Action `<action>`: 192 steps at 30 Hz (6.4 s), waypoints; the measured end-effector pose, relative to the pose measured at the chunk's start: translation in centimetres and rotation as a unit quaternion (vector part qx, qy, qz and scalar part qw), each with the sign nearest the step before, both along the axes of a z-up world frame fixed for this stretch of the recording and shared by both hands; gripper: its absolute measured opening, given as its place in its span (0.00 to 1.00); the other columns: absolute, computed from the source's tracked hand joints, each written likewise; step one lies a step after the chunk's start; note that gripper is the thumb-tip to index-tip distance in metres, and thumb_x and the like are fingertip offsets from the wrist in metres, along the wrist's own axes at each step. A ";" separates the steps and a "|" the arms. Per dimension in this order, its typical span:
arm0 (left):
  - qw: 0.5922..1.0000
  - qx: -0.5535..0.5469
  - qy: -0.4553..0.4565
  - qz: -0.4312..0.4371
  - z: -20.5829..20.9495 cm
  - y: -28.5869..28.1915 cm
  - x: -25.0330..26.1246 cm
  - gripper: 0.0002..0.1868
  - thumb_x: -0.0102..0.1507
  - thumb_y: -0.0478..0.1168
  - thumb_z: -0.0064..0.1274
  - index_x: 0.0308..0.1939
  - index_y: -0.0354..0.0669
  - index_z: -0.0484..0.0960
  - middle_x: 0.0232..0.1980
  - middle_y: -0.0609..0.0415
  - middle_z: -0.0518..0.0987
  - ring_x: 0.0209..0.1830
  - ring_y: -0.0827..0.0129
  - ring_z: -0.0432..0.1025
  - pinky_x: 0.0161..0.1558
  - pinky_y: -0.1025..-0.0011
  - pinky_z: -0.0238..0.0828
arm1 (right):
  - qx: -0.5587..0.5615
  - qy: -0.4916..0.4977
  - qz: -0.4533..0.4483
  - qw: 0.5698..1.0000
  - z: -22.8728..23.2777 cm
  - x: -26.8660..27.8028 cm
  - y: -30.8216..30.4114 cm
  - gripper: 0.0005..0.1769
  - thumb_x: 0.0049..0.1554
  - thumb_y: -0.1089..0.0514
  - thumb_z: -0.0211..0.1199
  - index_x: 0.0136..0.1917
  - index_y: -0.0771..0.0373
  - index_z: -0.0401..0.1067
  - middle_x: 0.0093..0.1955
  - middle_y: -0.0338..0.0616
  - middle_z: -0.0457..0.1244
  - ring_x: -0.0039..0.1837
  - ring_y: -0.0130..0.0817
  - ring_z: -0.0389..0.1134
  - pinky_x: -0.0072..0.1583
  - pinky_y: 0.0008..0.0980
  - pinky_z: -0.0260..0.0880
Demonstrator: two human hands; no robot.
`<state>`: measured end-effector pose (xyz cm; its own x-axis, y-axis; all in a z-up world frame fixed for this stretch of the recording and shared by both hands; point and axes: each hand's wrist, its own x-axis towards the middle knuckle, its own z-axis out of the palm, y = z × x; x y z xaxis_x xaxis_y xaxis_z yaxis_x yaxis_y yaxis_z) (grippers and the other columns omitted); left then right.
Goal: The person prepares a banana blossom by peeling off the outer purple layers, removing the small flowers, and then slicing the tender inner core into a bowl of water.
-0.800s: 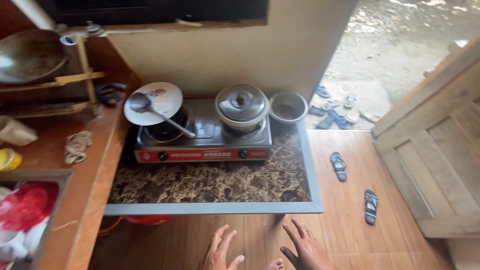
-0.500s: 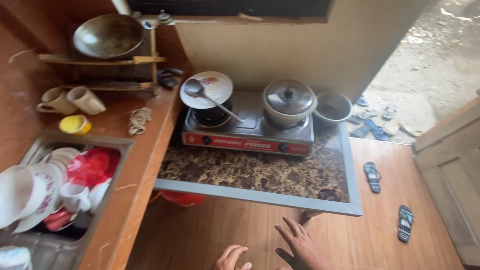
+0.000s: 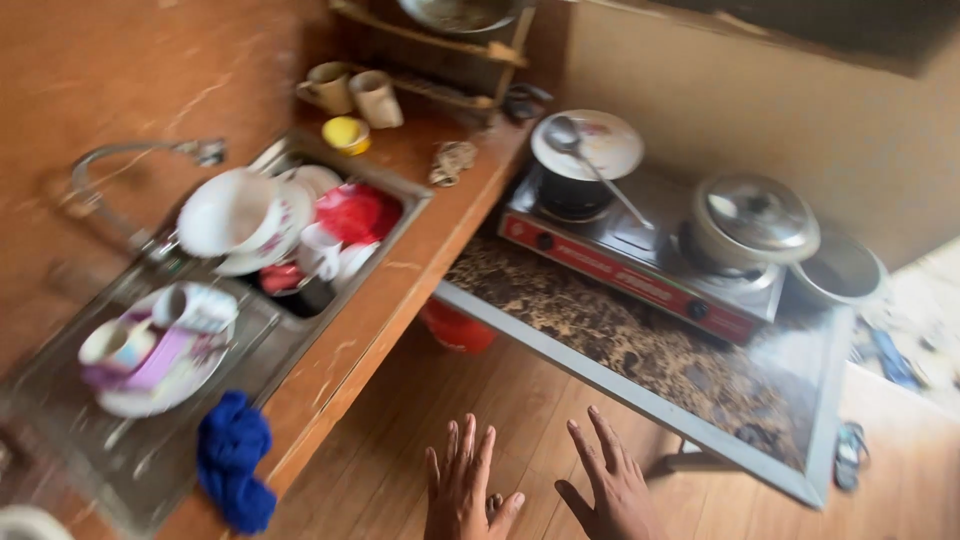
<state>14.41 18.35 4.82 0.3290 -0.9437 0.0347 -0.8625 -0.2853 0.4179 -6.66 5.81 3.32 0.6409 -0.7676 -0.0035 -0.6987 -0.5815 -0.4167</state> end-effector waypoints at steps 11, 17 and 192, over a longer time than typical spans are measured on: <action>0.965 -0.055 0.051 0.253 0.0 10.6 -10.3 0.54 0.60 0.57 0.66 0.81 0.53 0.49 0.86 0.47 0.43 0.85 0.51 0.37 0.74 0.40 0.33 | 0.074 0.092 0.254 0.960 -5.0 -3.2 0.2 0.54 0.56 0.29 0.62 0.83 0.35 0.35 0.89 0.37 0.29 0.85 0.43 0.42 0.67 0.53 0.67; 0.908 -0.083 0.008 0.411 -1.1 18.4 -18.7 0.49 0.59 0.63 0.57 0.80 0.58 0.57 0.84 0.51 0.52 0.85 0.56 0.44 0.72 0.41 0.43 | 0.077 0.158 0.368 0.913 -6.1 -5.4 2.5 0.55 0.59 0.26 0.57 0.84 0.38 0.27 0.89 0.39 0.21 0.85 0.50 0.36 0.71 0.64 0.58; 0.719 -0.353 0.399 0.446 5.7 121.7 32.9 0.34 0.57 0.43 0.62 0.66 0.42 0.70 0.62 0.45 0.78 0.62 0.63 0.74 0.63 0.67 0.70 | 0.204 -0.057 0.168 0.963 -1.4 47.5 111.6 0.21 0.56 0.42 0.66 0.43 0.63 0.73 0.43 0.45 0.61 0.44 0.40 0.63 0.49 0.40 0.64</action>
<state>47.33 140.06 10.57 0.9734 -0.1853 -0.1347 0.1275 -0.0506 0.9906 40.80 117.43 1.90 0.8665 -0.4669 -0.1764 -0.4365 -0.5374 -0.7216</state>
